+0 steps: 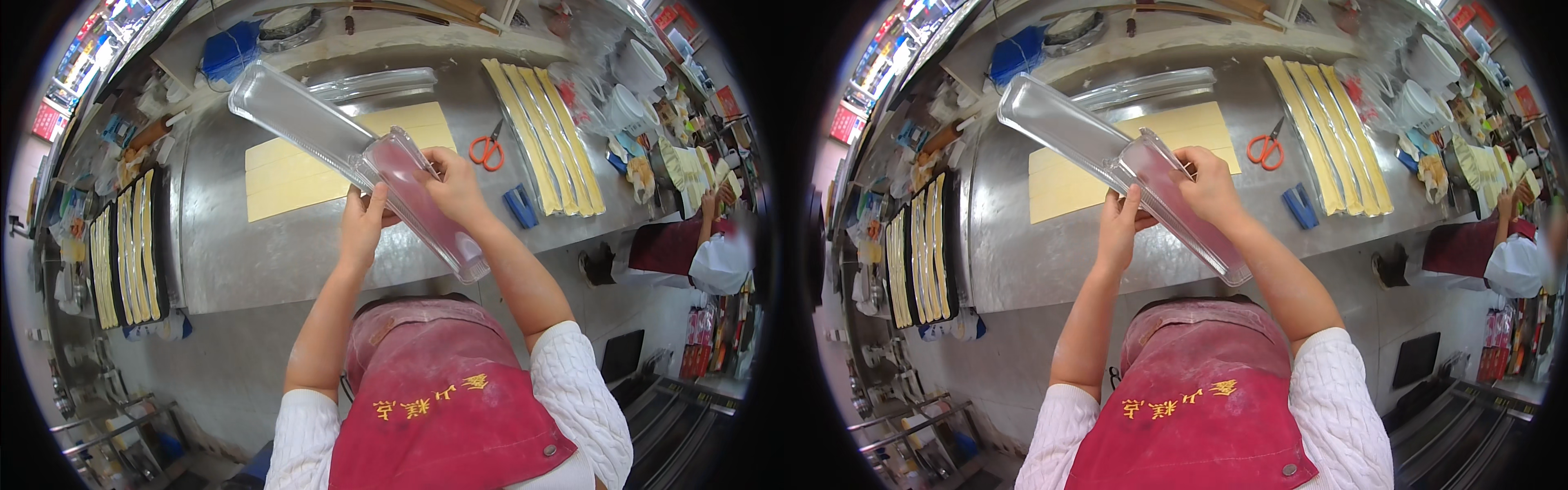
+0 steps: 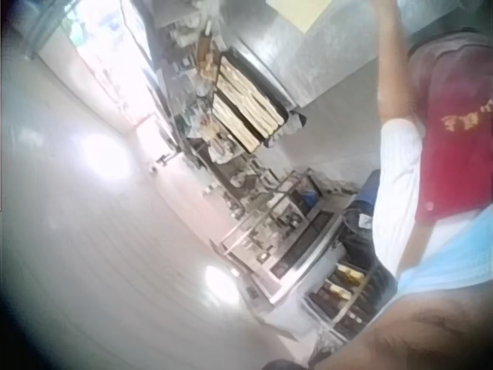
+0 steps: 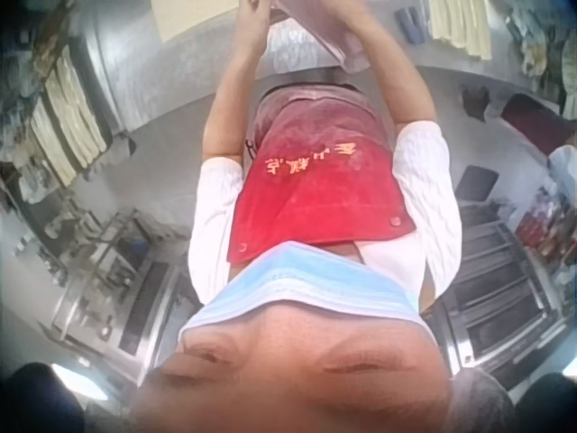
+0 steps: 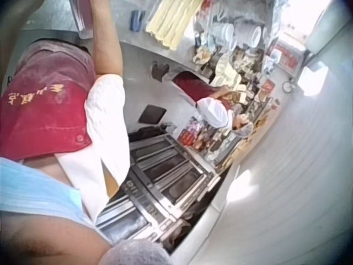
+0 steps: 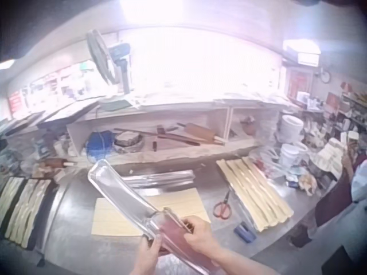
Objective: The person assembles aluminum foil trays by folding them into shape, securing the edges with a stapler, and trimming excess material with scissors. The person repeats this process for multiple trays on a stainless steel work surface.
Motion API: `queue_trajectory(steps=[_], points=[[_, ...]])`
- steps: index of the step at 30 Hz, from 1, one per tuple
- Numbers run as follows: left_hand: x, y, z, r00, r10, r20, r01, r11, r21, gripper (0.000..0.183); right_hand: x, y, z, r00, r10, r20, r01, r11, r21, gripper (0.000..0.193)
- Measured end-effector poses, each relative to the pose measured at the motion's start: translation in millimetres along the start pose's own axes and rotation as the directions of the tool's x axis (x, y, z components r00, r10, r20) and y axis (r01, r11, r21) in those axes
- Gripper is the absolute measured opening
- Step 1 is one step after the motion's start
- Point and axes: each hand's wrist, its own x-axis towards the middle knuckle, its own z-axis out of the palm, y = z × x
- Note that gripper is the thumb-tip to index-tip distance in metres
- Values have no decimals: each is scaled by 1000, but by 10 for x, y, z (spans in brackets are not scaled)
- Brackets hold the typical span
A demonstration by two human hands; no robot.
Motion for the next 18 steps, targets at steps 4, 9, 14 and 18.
queue_trajectory(steps=[4,9,14,18], points=[[28,-271,-77,996,87,-18,-87,996,-12,45,-74,24,11,998,0,62,0,1000,-3,31],[22,-212,-76,986,161,-34,-161,987,2,43,-153,-12,-8,990,-82,113,91,993,-78,47],[16,-95,13,983,133,-126,-154,973,-173,38,-148,20,-90,965,-153,210,191,967,-170,64],[79,-67,-14,971,201,-126,-216,970,-113,41,-147,-60,-200,932,-161,324,229,955,-186,83]])
